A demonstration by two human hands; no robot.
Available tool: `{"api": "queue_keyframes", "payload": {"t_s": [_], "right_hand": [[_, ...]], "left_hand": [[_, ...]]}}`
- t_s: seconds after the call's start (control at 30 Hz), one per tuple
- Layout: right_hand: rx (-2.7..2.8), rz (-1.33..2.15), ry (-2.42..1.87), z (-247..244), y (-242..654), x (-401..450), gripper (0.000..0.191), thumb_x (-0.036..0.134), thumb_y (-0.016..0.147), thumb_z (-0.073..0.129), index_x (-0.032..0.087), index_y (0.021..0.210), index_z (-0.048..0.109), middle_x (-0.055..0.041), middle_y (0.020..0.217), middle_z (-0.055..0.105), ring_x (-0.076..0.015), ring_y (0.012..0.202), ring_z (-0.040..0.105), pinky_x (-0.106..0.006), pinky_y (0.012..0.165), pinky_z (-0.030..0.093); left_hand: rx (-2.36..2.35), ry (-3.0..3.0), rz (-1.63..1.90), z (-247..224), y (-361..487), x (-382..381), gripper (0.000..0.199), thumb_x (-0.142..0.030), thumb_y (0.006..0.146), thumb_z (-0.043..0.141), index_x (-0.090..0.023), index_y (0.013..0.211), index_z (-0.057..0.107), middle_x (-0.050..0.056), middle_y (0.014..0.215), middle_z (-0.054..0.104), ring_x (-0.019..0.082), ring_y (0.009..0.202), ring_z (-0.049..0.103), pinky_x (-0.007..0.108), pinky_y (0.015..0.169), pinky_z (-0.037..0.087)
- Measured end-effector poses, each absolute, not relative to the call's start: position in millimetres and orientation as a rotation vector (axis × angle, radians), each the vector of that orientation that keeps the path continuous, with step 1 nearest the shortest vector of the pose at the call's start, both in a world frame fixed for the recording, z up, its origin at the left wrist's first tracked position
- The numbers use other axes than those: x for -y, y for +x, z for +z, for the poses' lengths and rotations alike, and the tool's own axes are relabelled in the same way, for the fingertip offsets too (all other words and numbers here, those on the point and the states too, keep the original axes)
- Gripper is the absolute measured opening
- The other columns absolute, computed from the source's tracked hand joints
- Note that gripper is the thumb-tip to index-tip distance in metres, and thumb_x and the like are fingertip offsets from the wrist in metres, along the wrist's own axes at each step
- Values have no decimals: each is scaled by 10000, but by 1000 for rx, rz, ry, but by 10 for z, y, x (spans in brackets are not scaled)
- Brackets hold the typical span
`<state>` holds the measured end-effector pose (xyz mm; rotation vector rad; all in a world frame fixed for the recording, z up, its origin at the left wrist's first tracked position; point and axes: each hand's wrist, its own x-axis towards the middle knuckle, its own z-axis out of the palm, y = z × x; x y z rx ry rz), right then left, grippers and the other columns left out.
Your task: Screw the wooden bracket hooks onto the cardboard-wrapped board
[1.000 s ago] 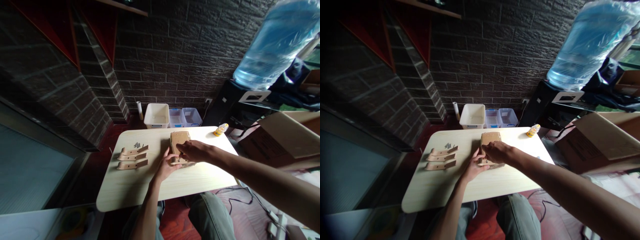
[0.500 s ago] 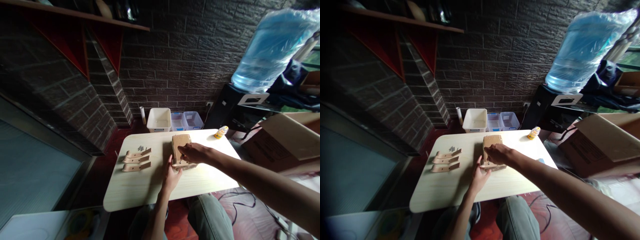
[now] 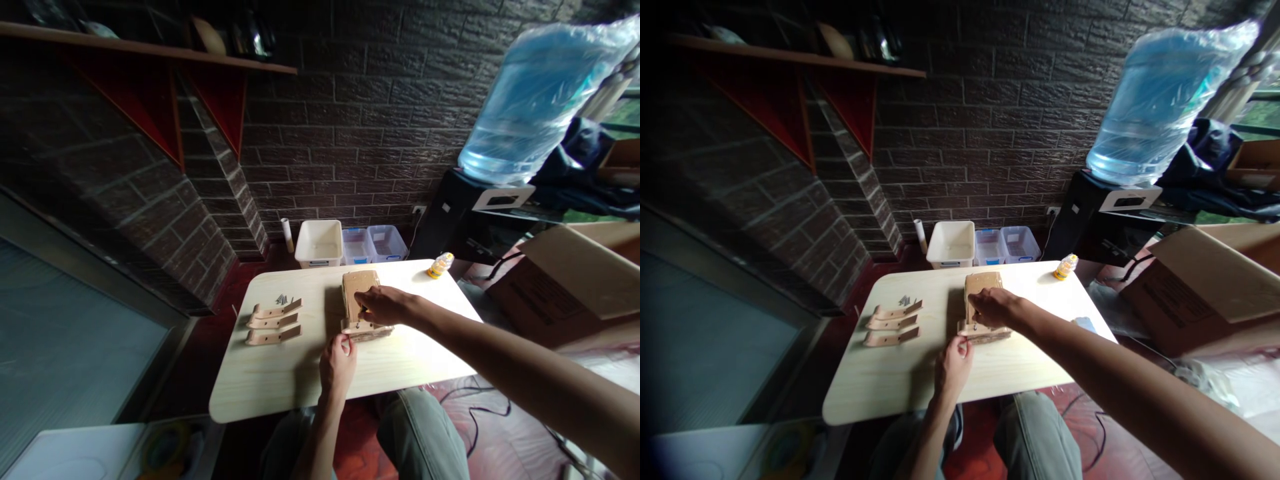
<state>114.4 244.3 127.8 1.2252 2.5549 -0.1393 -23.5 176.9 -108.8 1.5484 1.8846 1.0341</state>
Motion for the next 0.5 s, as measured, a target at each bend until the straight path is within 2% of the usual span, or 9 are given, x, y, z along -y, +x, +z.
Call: {"api": "queue_keyframes", "payload": {"t_s": [0.17,0.33,0.5], "right_hand": [[-2548,-156,1230,1269,1170,-2457,271,314,951,550,118,1117,637,-149,960,758,-242,815,731,-264,550,420],[-2550,-158,1232,1262,1159,-2455,298,299,949,548,103,1156,635,-171,1008,752,-265,875,734,-273,585,456],[-2553,-177,1192,1335,1102,-2333,269,257,927,564,85,1105,669,-181,977,761,-273,861,740,-283,594,471]], "left_hand": [[-1981,1963,771,-1042,-235,-1791,229,-221,927,510,-180,1041,705,117,940,741,222,818,693,284,698,457],[-1906,2107,665,-1019,-299,-1818,235,-211,942,496,-206,1022,717,98,909,738,210,806,689,273,680,435],[-1894,2153,614,-968,-369,-1667,233,-215,946,486,-210,954,719,85,872,735,204,817,690,274,705,438]]}}
